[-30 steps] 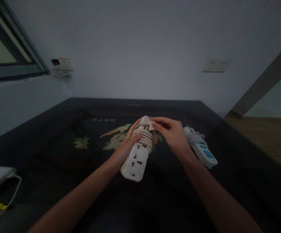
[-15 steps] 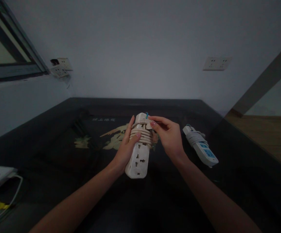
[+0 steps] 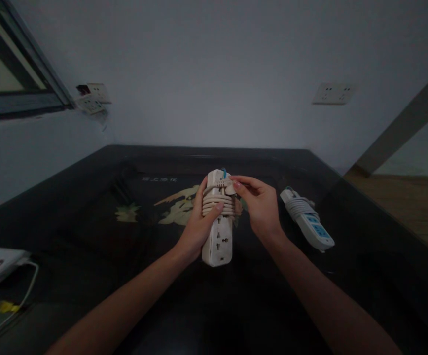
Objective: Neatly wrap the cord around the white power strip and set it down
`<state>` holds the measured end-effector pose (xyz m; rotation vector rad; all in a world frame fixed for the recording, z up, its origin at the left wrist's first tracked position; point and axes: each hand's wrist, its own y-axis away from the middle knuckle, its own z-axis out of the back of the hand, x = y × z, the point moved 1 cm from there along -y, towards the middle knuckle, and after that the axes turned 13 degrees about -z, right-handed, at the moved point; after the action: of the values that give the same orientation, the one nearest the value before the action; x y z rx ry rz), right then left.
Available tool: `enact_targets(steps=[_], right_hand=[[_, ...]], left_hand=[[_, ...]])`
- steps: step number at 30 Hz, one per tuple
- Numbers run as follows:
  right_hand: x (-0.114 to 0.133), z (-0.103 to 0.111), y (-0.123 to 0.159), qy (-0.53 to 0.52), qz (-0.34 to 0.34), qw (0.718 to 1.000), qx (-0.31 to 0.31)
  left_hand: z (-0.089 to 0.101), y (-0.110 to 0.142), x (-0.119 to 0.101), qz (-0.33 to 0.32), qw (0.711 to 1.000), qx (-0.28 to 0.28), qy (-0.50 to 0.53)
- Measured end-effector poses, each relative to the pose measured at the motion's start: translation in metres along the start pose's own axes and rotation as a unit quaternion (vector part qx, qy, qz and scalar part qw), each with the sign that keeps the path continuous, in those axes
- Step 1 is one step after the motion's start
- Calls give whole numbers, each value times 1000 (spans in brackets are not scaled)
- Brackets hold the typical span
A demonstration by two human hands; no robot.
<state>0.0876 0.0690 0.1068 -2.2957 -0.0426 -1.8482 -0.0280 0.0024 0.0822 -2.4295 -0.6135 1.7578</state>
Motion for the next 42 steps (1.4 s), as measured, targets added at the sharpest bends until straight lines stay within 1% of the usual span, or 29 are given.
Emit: enact_targets(steps=[3, 6, 10, 14, 17, 21, 23, 26, 28, 31, 33, 35, 39, 42], right_hand=[[0, 0, 0, -11, 0, 1000, -4], [-1, -1, 1, -14, 5, 1000, -9], [-1, -4, 2, -6, 16, 1000, -3], [2, -6, 1, 34, 26, 999, 4], [5, -7, 0, 66, 51, 996, 10], [6, -6, 1, 84, 91, 992, 24], [7, -4, 1, 101, 99, 990, 25], [9, 0, -1, 151, 95, 984, 21], [12, 3, -3, 184, 91, 978, 34], [15, 8, -6, 216, 57, 973, 64], [16, 11, -8, 233, 18, 971, 59], [16, 14, -10, 248, -4, 967, 49], [17, 19, -12, 271, -2, 962, 40], [18, 21, -14, 270, -6, 962, 43]], left_hand=[[-1, 1, 0, 17, 1000, -3, 10], [-3, 3, 1, 31, 999, -18, 26], [-5, 5, -1, 12, 999, -30, 43], [-4, 3, -7, 12, 998, -35, 49], [-1, -1, -11, 0, 999, -29, 39], [4, -6, -16, -27, 1000, -14, 7], [8, -10, -16, -48, 999, 11, -18], [13, -13, -16, -72, 993, 69, -68], [14, -14, -14, -84, 987, 91, -101], [14, -14, -13, -104, 981, 103, -130], [13, -13, -12, -111, 978, 109, -136], [11, -12, -11, -110, 978, 113, -137], [11, -11, -6, -88, 981, 107, -135], [11, -12, -4, -69, 985, 104, -121]])
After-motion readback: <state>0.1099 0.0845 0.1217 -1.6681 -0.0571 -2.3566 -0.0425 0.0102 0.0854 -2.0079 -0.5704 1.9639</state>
